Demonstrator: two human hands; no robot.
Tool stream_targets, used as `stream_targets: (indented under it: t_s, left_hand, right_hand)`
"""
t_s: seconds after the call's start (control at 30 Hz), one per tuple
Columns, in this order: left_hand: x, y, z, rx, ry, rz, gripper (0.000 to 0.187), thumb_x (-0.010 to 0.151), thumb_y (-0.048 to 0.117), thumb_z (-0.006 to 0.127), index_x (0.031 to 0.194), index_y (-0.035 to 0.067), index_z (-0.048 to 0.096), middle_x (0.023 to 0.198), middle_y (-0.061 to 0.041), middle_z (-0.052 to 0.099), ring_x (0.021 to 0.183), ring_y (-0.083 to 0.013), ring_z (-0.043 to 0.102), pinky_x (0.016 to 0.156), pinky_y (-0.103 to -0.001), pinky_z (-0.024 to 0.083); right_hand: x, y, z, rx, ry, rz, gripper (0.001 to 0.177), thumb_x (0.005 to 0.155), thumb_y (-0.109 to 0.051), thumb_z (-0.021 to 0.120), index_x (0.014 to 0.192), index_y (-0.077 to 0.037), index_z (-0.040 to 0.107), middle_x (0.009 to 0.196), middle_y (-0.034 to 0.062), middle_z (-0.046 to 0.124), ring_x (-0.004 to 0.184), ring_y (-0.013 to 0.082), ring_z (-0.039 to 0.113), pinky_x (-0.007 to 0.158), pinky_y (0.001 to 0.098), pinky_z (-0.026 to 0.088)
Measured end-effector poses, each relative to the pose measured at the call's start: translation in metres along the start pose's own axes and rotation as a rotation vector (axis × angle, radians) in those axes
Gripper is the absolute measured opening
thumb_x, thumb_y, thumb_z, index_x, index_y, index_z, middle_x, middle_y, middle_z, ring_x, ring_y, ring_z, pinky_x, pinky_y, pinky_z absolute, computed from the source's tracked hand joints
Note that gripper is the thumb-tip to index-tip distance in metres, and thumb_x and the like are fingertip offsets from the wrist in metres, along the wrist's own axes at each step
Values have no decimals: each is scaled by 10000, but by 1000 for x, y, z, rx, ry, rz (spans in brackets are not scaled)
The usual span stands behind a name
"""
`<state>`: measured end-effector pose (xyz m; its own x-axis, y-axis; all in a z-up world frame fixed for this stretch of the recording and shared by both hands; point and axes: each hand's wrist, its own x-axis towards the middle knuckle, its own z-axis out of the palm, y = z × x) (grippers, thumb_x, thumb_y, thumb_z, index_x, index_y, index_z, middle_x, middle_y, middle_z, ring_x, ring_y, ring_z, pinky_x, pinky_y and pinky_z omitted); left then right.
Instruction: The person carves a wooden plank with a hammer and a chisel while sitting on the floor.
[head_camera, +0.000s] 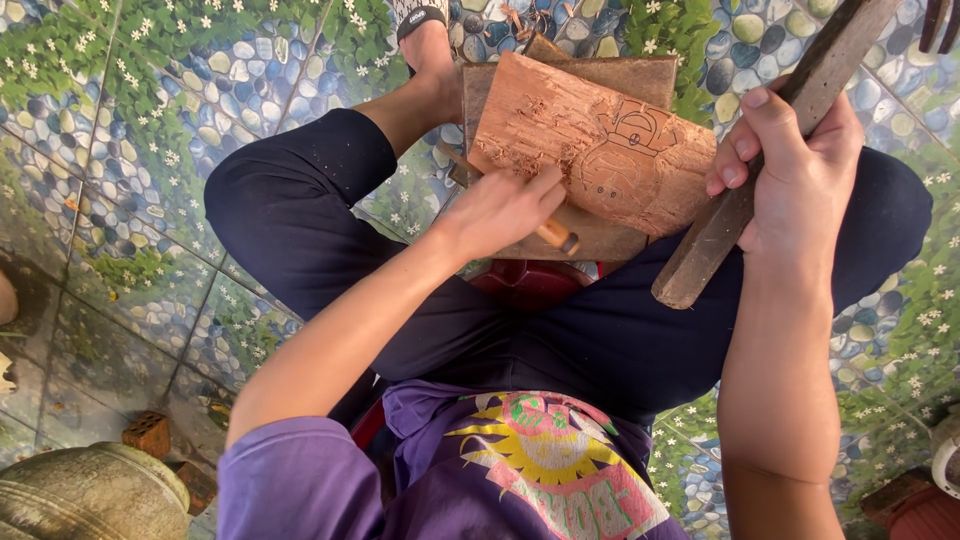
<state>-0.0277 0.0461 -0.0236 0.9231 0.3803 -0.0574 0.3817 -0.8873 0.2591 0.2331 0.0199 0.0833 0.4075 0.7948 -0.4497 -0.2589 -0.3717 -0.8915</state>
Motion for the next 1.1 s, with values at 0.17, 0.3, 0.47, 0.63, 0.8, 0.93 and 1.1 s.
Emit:
stream_targets:
  t_s: [0.17, 0.3, 0.47, 0.63, 0.8, 0.93, 1.1]
  left_hand:
    - [-10, 17, -1, 162, 183, -84, 134, 853, 78, 655, 880, 170, 563, 905, -15, 563, 602, -166, 643, 549, -296, 476]
    - [-20, 21, -18, -117, 191, -203, 227, 815, -10, 673, 988, 95, 572, 988, -68, 581, 639, -223, 666, 480, -368, 529]
    - [-30, 9, -35, -467, 151, -602, 286, 836, -152, 625, 990, 69, 723, 1029, -38, 696, 803, -217, 722, 581, -358, 648]
    - [-28, 17, -29, -417, 41, -738, 276, 911, 329, 787, 931, 87, 657, 949, -15, 597, 785, -250, 676, 537, -478, 571]
    - [-11, 27, 2, -182, 0, -695, 411, 865, 440, 812, 939, 79, 631, 980, -50, 635, 600, -279, 682, 424, -435, 516]
    - [2, 31, 2, -202, -85, -747, 354, 861, 302, 810, 1011, 17, 662, 985, -110, 687, 621, -297, 728, 478, -425, 565]
    - [3, 29, -7, -327, -112, -772, 309, 882, 221, 795, 1027, -4, 639, 1009, -114, 665, 656, -279, 720, 502, -428, 603]
  right_hand:
    - [1, 2, -1, -22, -26, -22, 127, 1094, -107, 616, 1010, -108, 521, 710, 8, 422, 503, 111, 408, 459, 269, 407]
    - [2, 2, -3, -22, -7, -3, 117, 1090, -119, 619, 1015, -116, 530, 710, 5, 420, 506, 109, 409, 466, 270, 404]
    - [2, 2, -2, -17, -1, 1, 126, 1082, -124, 629, 1004, -124, 530, 700, 5, 419, 500, 110, 404, 464, 269, 411]
    - [2, 3, -1, -16, -2, -3, 140, 1088, -115, 632, 999, -113, 522, 701, 3, 423, 500, 105, 412, 461, 266, 410]
    - [3, 7, -4, -29, -21, -17, 138, 1090, -124, 623, 996, -117, 522, 707, 9, 416, 507, 113, 415, 466, 276, 412]
    - [4, 7, -5, -21, -3, -7, 138, 1081, -132, 634, 1005, -123, 519, 703, 6, 415, 498, 109, 402, 455, 272, 408]
    - [2, 4, -5, -30, -2, -11, 126, 1096, -117, 622, 1013, -118, 526, 717, 6, 426, 504, 108, 407, 459, 272, 410]
